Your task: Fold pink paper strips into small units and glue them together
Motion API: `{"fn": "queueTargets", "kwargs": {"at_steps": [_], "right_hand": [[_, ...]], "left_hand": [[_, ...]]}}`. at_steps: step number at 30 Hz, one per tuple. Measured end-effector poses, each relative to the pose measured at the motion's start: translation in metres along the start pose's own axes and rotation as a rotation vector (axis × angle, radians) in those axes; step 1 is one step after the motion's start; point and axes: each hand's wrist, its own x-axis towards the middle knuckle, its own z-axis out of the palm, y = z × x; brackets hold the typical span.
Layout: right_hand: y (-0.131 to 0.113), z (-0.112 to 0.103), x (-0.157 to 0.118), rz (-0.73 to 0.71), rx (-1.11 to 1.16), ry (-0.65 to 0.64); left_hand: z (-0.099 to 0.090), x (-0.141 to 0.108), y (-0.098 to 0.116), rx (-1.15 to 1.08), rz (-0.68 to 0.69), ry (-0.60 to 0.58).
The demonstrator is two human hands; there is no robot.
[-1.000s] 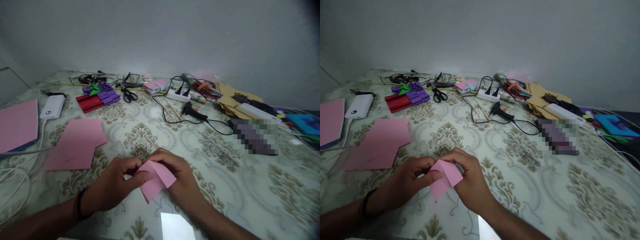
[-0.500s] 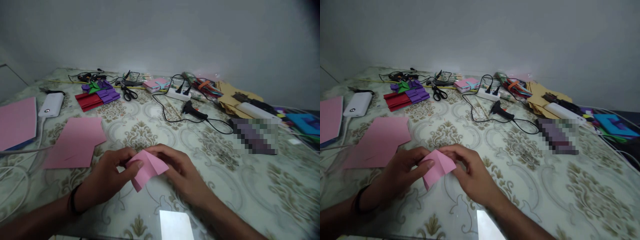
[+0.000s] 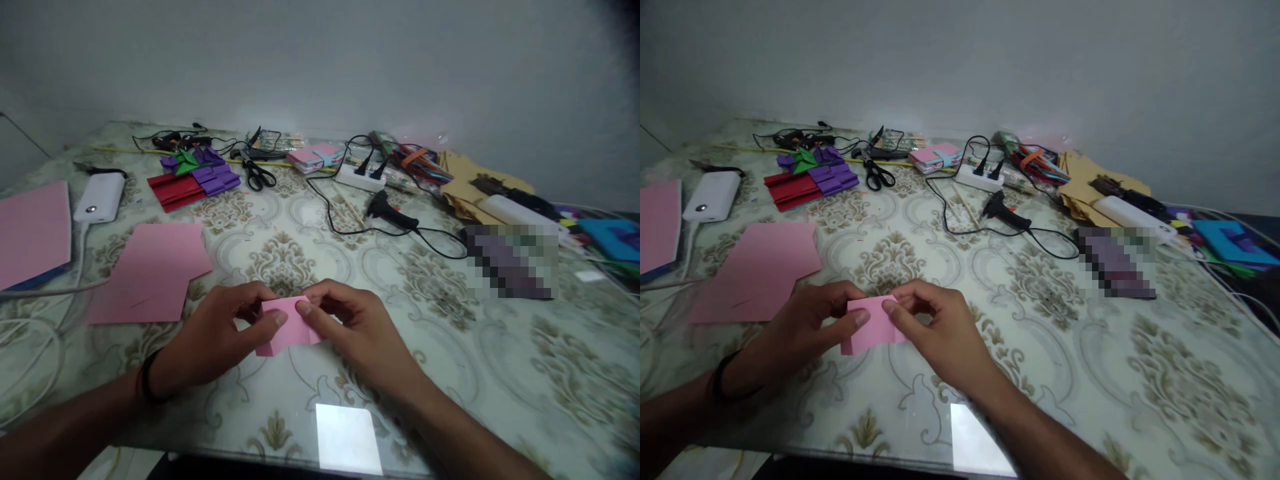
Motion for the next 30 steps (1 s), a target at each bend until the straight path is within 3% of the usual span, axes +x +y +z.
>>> {"fn": "queueTargets", "kwargs": {"at_steps": [10, 21, 26, 30], "right_hand": [[0.0002, -0.0010, 0.0007, -0.018, 0.031, 0.035], [-0.0020, -0.0014, -0.0014, -0.070, -0.131, -0.039], [-0.0044, 0.0018, -0.0022, -0.164, -0.192, -0.078], [-0.0046, -0.0001, -0.0016, -0.137, -0.167, -0.106]], "left_hand": [[-0.0023, 0.0028, -0.0054, 0.044, -0.017, 0.087], [-0.0016, 0.0019, -0.0038, 0.066, 0.050, 0.064], [-0.0032, 0.0017, -0.0015, 0.003, 0.063, -0.007], [-0.0064, 0.0020, -0.0008, -0.007, 0.038, -0.031]]}}
